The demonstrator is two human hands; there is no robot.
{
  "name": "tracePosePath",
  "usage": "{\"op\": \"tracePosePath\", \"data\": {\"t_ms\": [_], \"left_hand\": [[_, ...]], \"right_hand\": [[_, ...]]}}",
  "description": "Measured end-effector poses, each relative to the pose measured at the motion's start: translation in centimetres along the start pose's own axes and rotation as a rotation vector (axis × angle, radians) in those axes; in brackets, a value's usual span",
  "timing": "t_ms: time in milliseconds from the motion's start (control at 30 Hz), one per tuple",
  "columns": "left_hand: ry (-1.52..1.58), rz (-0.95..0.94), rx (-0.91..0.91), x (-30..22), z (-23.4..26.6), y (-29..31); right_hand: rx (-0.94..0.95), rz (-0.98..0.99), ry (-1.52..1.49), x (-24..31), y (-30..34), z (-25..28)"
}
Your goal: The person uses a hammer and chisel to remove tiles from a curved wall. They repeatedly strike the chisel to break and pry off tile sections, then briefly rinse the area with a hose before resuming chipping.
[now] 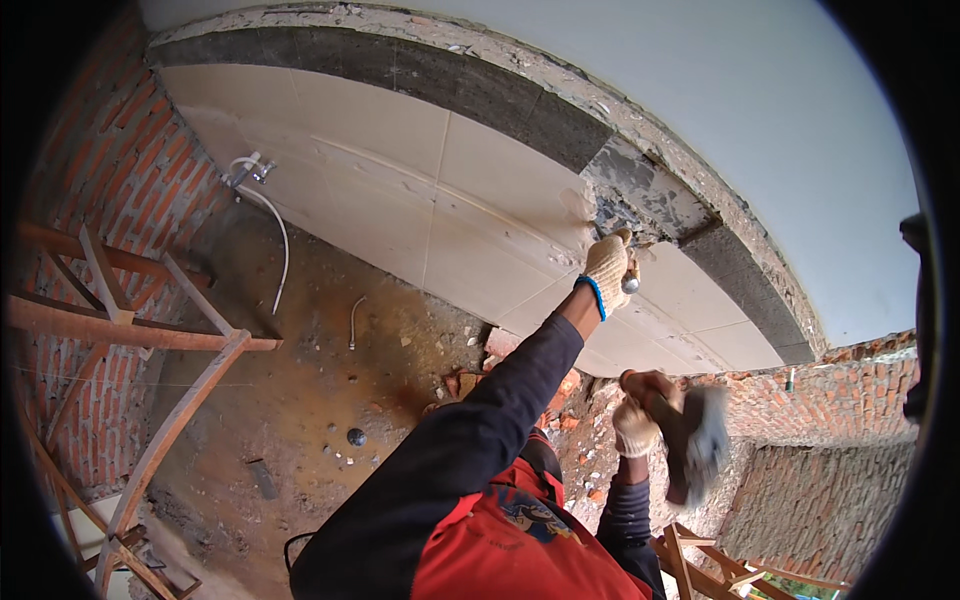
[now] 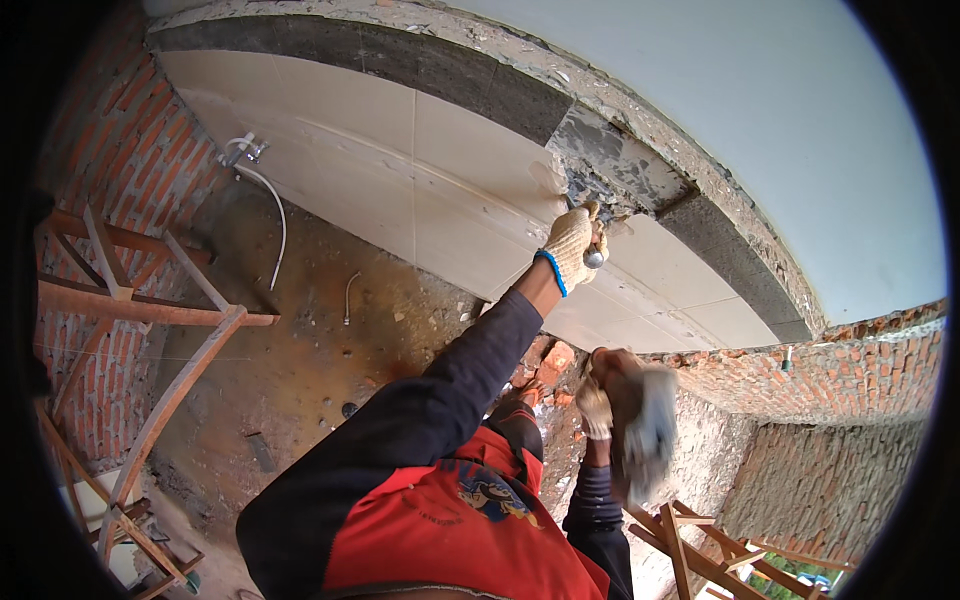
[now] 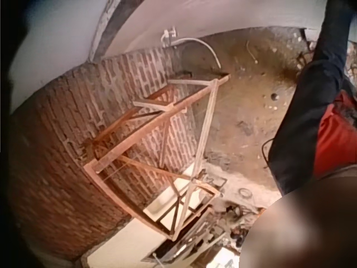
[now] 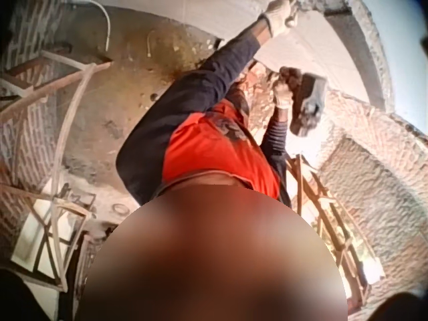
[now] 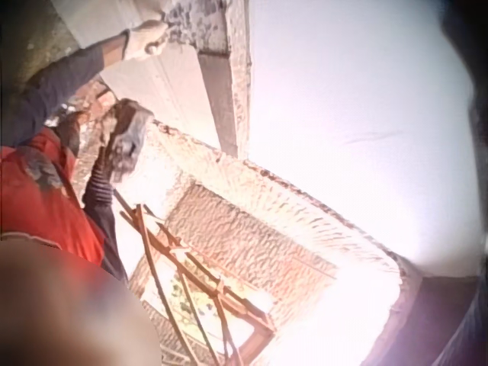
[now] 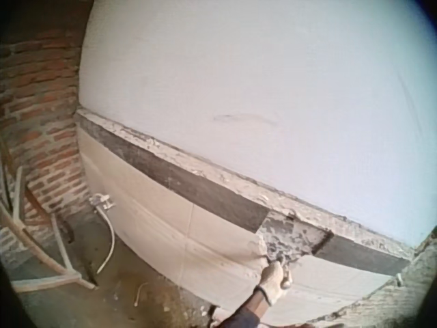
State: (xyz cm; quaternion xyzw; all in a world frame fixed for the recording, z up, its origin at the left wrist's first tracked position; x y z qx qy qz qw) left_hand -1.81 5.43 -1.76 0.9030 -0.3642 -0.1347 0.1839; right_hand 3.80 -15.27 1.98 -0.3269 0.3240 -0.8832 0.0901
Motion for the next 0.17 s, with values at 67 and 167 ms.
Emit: {"op": "tracePosePath", "data": {"t_ms": [67,167], "left_hand": [[-0.058,-0.035,0.054,0.3,1.1,-1.5],[-0.016,0.020,0.220,0.1,2.5,-4.9]], "right_hand": [[0.126,-0.363,-0.057,-2.9,0.3,-3.3],[0.178,-0.388,-0.096,-2.9,1.2,-2.0]]}}
Point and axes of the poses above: each hand's wrist, its own y-axis away from the middle knuckle, its own z-axis out of the back of the hand, x = y × z, the point moved 4 cm from there along -y, towards the middle knuckle, and after that the axes turned 7 degrees about z, right-handed, at the moved point
